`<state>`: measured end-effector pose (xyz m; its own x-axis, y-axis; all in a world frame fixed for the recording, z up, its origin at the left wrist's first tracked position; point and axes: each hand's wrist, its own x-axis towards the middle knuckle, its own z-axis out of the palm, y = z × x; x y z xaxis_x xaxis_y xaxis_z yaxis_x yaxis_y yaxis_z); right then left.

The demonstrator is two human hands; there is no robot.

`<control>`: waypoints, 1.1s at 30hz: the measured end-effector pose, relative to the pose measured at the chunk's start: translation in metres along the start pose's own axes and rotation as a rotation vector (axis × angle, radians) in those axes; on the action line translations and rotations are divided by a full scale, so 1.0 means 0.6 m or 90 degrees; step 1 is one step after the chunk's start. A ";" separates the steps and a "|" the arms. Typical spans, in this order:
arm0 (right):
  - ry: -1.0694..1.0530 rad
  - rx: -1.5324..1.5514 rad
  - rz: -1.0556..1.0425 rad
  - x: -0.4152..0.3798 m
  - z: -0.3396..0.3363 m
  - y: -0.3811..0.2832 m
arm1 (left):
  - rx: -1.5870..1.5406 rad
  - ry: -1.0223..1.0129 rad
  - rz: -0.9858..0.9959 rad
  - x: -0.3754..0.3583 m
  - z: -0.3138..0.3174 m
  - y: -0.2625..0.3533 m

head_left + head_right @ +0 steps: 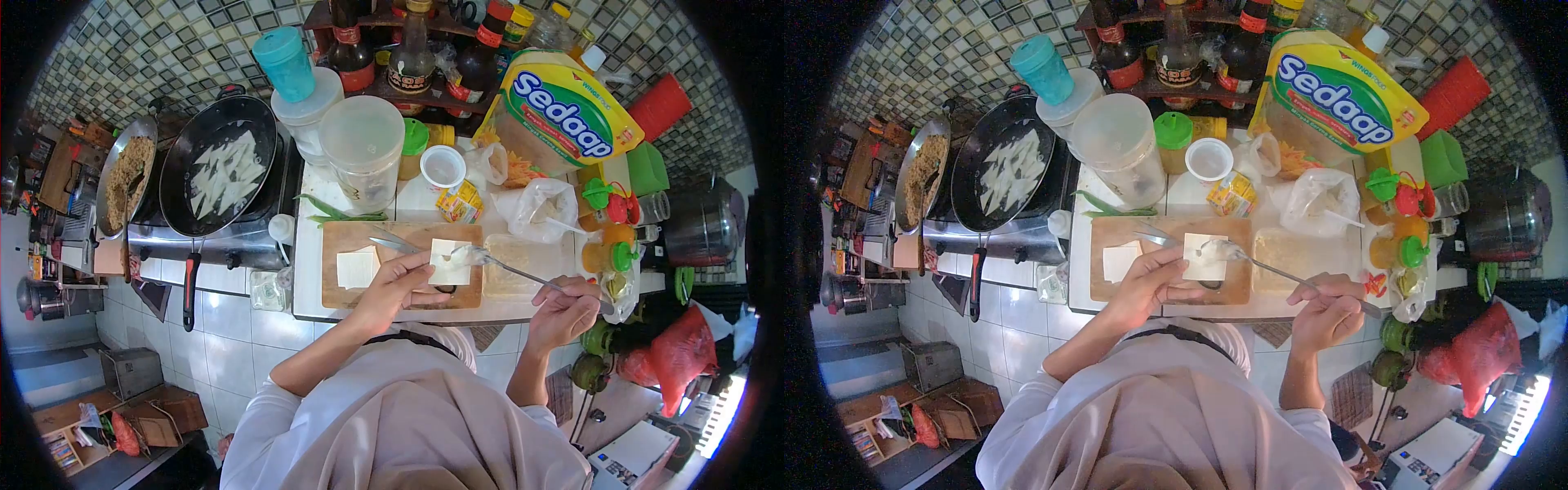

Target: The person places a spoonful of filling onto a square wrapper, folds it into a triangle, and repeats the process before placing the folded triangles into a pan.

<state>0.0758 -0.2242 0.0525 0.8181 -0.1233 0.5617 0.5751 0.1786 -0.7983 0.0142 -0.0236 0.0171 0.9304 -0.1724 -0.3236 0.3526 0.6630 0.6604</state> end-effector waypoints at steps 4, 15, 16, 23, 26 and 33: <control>0.070 0.032 0.029 0.008 -0.001 -0.003 | -0.014 -0.017 0.007 0.003 -0.006 -0.005; 0.086 -0.001 0.068 0.001 0.008 0.010 | -0.091 -0.033 -0.033 0.005 -0.004 -0.004; 0.086 0.001 0.060 0.002 0.008 0.010 | -0.093 -0.027 -0.036 0.005 -0.002 -0.001; 0.253 0.181 0.171 0.020 -0.006 -0.003 | -0.086 -0.005 -0.031 0.008 -0.004 -0.005; 0.287 0.162 0.189 0.020 -0.009 -0.002 | -0.078 -0.001 -0.052 0.009 -0.002 -0.004; 0.239 0.190 0.209 0.005 -0.006 -0.002 | -0.091 -0.025 -0.037 0.011 0.004 -0.007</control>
<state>0.0778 -0.2283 0.0544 0.9296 -0.3426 0.1360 0.3098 0.5265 -0.7917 0.0191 -0.0295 0.0139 0.9126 -0.2400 -0.3309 0.3913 0.7472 0.5371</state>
